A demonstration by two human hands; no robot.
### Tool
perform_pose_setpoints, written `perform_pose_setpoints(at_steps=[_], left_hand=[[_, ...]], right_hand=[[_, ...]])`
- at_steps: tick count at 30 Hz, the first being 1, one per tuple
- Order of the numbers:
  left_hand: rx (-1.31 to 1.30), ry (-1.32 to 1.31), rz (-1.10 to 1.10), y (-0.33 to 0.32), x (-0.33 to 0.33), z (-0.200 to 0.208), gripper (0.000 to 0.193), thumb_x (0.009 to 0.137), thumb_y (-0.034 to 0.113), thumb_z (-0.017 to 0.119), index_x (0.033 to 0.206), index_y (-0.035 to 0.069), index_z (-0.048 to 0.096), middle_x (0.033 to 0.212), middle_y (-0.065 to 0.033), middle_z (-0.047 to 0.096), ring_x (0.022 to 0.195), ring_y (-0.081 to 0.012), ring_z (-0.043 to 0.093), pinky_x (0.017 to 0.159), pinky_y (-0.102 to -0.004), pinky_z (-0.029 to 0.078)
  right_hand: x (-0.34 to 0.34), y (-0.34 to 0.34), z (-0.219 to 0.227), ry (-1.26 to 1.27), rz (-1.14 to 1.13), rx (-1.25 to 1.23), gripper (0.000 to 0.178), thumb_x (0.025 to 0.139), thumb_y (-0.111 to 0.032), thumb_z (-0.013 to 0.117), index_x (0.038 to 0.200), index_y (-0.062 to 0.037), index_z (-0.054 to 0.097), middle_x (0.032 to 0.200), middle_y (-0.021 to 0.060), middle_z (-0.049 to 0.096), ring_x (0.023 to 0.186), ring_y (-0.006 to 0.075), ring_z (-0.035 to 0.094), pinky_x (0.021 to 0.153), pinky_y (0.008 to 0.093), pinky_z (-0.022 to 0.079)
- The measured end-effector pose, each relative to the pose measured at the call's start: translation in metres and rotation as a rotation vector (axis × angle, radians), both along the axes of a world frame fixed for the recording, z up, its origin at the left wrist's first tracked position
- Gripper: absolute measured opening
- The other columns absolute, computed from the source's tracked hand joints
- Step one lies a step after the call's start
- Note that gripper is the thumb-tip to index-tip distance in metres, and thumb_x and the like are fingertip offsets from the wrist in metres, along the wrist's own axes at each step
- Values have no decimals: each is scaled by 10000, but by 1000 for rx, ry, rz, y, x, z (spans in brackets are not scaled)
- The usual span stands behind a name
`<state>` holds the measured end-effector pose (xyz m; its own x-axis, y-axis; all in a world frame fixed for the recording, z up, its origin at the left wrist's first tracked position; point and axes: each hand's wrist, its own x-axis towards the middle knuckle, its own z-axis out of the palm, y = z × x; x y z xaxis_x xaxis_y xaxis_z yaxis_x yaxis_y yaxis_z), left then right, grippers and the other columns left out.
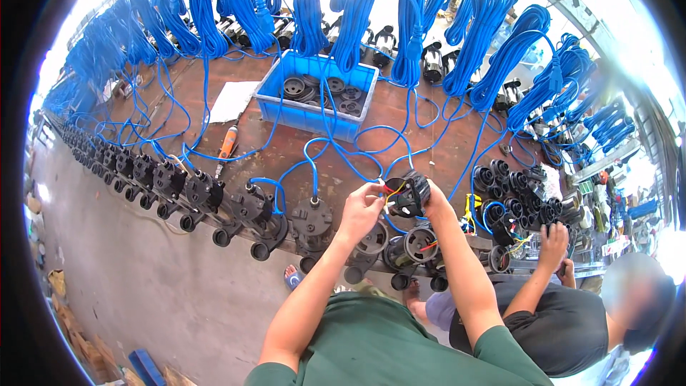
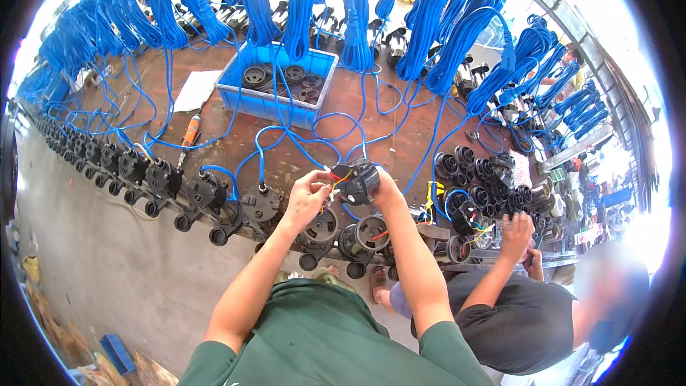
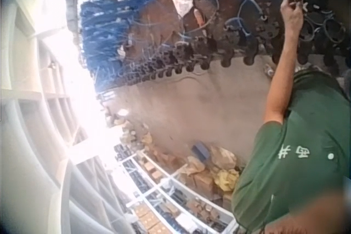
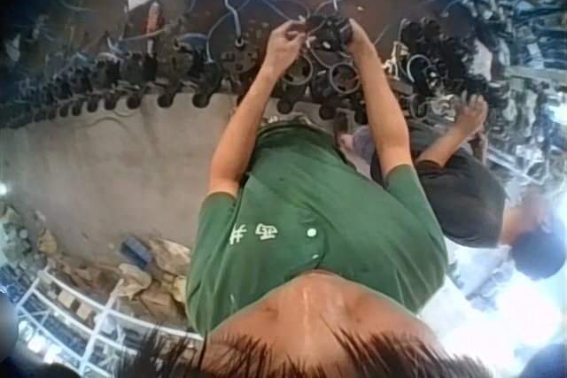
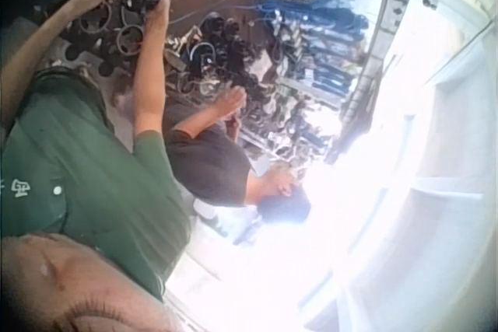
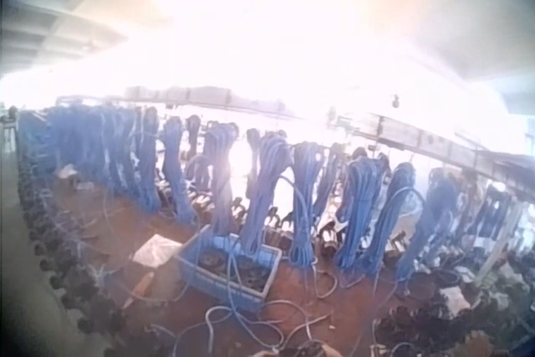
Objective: The person assembles industrial water pumps by connecting blue cables, inserting internal components, and using a hammer to secure parts on a long assembly line.
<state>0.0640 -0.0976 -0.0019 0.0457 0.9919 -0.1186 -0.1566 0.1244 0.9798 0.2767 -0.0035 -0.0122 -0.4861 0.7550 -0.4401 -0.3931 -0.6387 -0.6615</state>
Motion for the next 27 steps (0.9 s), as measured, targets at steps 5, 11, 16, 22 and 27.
perform_pose_setpoints(at_steps=[5, 11, 16, 22, 27], left_hand=[[-116, -285, -73, 3, -8, 6, 253, 1015, 135, 566, 1177, 28, 729, 877, -56, 742, 719, -116, 673, 652, -250, 523], [-218, -177, -117, 9, -16, 2, 284, 906, 288, 814, 932, 36, 686, 806, -57, 688, 701, -143, 667, 635, -277, 525], [-289, -28, -216, 3, -15, 20, 280, 788, 193, 910, 896, 53, 692, 776, 10, 656, 674, -87, 598, 628, -258, 463], [120, 743, -60, 1, 0, -4, 557, 600, 330, 960, 909, -50, 695, 1022, -246, 660, 1075, -418, 624, 890, -497, 532], [1, 713, -31, -21, -8, -42, 626, 704, 390, 886, 1139, 20, 632, 1082, -257, 661, 1132, -441, 616, 962, -524, 518]], right_hand=[[2, -8, 5, -54, 0, 67, 258, 973, -125, 577, 1097, 51, 720, 1006, 165, 767, 837, 263, 759, 754, 414, 645], [-3, -6, -4, 23, -133, 110, 233, 1011, -146, 523, 1041, -8, 708, 948, 112, 750, 854, 222, 744, 788, 380, 614], [-16, -14, 15, -153, -50, 206, 226, 1014, -115, 583, 1205, 0, 624, 1112, 125, 742, 975, 239, 744, 865, 386, 607], [-19, -28, 17, -177, -40, 307, 228, 1028, -206, 665, 1147, -11, 654, 1078, 122, 763, 933, 197, 742, 861, 347, 589], [-26, -43, -6, -402, -40, 454, 200, 1039, -221, 674, 1072, -24, 685, 990, 53, 751, 876, 114, 691, 815, 281, 541]])
